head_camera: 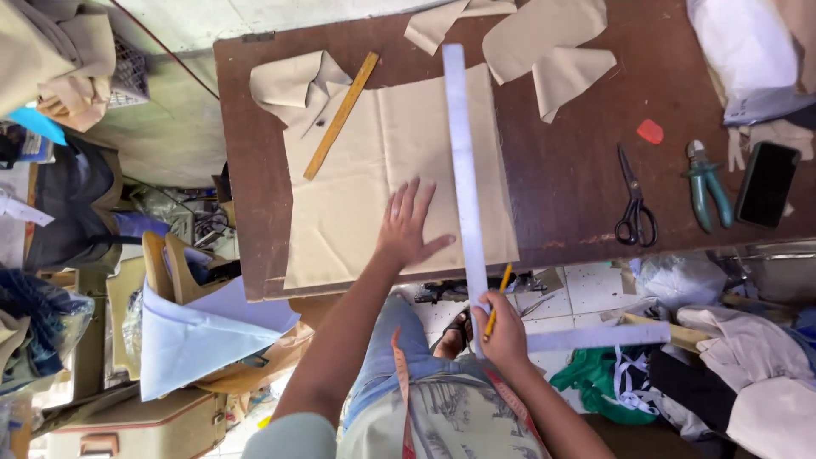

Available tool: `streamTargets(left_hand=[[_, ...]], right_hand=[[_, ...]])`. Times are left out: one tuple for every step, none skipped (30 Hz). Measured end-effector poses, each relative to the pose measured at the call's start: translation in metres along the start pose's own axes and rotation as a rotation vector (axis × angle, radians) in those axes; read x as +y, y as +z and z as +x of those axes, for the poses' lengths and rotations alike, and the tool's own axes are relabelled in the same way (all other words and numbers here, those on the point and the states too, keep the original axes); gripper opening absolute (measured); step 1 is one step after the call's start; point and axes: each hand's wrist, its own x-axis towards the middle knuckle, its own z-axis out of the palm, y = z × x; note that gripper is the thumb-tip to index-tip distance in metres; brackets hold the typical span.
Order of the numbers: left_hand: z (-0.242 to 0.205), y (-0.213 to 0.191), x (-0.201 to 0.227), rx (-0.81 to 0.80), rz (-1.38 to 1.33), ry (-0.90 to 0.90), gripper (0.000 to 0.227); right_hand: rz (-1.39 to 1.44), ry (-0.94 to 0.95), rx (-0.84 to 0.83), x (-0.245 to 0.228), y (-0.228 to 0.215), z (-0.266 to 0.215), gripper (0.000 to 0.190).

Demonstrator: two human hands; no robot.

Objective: The person cuts a piece of beige fabric using scissors on a wooden table. They then unfold a larger piece of fabric, smooth it out, and use a ruler and pencil to draw lines on it.

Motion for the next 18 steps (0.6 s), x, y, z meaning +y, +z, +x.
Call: streamTargets(left_hand=[[0.015,0.003,-0.003,0.046,0.078,0.026,0.126],[0.023,-0.005,-0.005,0.041,0.081,0.03,0.126],[0.036,-0.013,-0.005,-0.088,0.135,0.006,0.131],[0.049,-0.022,-0.006,-0.217,0.19,-0.019,0.137],[0.056,-0.023,-0.009,-0.215,0.19,-0.013,0.137],[0.063,-0.024,-0.012,-0.312,0.225,-0.027,0.137],[0.071,-0.025,-0.016,-0.41,0.261,-0.041,0.138],[0.077,-0.026,-0.018,-0.409,0.261,-0.036,0.138],[0.079,-0.025,-0.02,-0.425,0.282,-0.028,0.138],[0.081,-0.024,-0.023,-0.44,0.303,-0.019,0.138],[0.083,-0.027,-0.021,-0.447,0.296,-0.018,0.138],[0.084,-0.029,-0.02,-0.458,0.31,-0.004,0.136],[0.086,-0.033,-0.021,-0.468,0.326,0.009,0.134],[0.084,-0.03,-0.024,-0.473,0.322,0.008,0.134],[0.084,-0.026,-0.027,-0.471,0.327,0.018,0.136],[0.084,-0.023,-0.028,-0.47,0.332,0.027,0.138],[0.084,-0.022,-0.029,-0.47,0.331,0.029,0.138],[0.084,-0.021,-0.03,-0.472,0.329,0.027,0.139]], right_hand=[[-0.043,-0.121,0.098,0.001,0.013,0.004,0.026],[-0.038,-0.116,0.1,-0.002,0.019,0.003,0.026],[-0.069,-0.142,0.081,-0.004,0.021,0.006,0.025],[-0.099,-0.167,0.063,-0.008,0.024,0.01,0.024],[-0.099,-0.166,0.069,-0.007,0.028,0.008,0.024],[-0.129,-0.16,0.065,-0.008,0.032,0.007,0.025],[-0.159,-0.154,0.06,-0.008,0.036,0.007,0.025],[-0.159,-0.152,0.066,-0.008,0.038,0.008,0.025],[-0.14,-0.143,0.055,-0.008,0.039,0.007,0.025],[-0.122,-0.134,0.045,-0.008,0.042,0.005,0.026],[-0.126,-0.127,0.042,-0.007,0.043,0.004,0.026],[-0.115,-0.137,0.044,-0.006,0.045,0.004,0.025],[-0.102,-0.149,0.044,-0.007,0.047,0.004,0.024],[-0.104,-0.145,0.04,-0.005,0.049,0.004,0.024],[-0.105,-0.143,0.038,-0.003,0.051,0.005,0.025],[-0.106,-0.141,0.035,-0.001,0.052,0.005,0.026],[-0.107,-0.14,0.036,0.001,0.054,0.006,0.026],[-0.125,-0.141,0.038,0.003,0.056,0.006,0.028]])
